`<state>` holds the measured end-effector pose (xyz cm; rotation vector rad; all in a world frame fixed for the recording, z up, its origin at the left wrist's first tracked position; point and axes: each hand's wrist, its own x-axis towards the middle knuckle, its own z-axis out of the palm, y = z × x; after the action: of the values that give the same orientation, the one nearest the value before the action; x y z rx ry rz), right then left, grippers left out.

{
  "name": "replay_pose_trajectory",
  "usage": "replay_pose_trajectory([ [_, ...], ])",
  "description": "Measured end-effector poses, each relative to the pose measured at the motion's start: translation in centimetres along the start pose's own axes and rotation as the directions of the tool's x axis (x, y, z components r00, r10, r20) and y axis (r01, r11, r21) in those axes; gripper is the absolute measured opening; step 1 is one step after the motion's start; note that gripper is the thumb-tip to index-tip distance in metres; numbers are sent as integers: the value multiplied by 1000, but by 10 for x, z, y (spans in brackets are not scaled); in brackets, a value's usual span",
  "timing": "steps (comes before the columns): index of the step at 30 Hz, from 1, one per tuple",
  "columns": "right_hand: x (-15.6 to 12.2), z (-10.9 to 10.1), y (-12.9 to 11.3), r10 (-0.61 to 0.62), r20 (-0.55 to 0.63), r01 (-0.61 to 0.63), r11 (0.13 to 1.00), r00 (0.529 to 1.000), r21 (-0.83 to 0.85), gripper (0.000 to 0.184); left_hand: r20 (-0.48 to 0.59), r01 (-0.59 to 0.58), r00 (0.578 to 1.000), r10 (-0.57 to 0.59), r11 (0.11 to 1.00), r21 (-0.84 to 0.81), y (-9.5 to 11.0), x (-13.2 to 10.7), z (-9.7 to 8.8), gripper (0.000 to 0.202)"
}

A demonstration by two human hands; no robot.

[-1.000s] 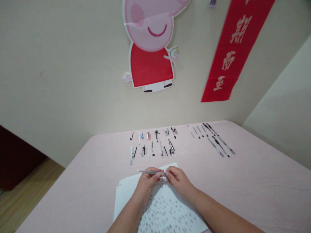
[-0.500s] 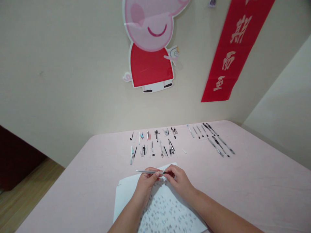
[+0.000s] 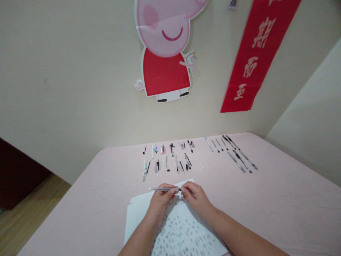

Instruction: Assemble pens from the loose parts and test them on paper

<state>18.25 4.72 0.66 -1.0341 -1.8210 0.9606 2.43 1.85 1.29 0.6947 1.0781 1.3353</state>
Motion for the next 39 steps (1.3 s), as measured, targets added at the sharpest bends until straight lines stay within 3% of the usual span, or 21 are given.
replay_pose_trajectory([
  [7, 0, 2, 2, 50, 12, -51, 992, 999, 118, 15, 1, -8, 1000, 8, 1000, -13, -2, 1, 0, 26],
  [25, 0, 0, 0, 28, -1, -28, 994, 1000, 107, 9, 36, 14, 999, -13, 999, -34, -1, 0, -1, 26],
  [31, -1, 0, 2, 25, 31, -29, 994, 999, 105, 17, 39, 10, 999, -9, 1000, -21, 2, -3, 1, 26],
  [39, -2, 0, 0, -14, 68, 17, 999, 998, -38, 39, 85, 16, 996, -17, 1000, 9, 5, -7, 2, 25],
])
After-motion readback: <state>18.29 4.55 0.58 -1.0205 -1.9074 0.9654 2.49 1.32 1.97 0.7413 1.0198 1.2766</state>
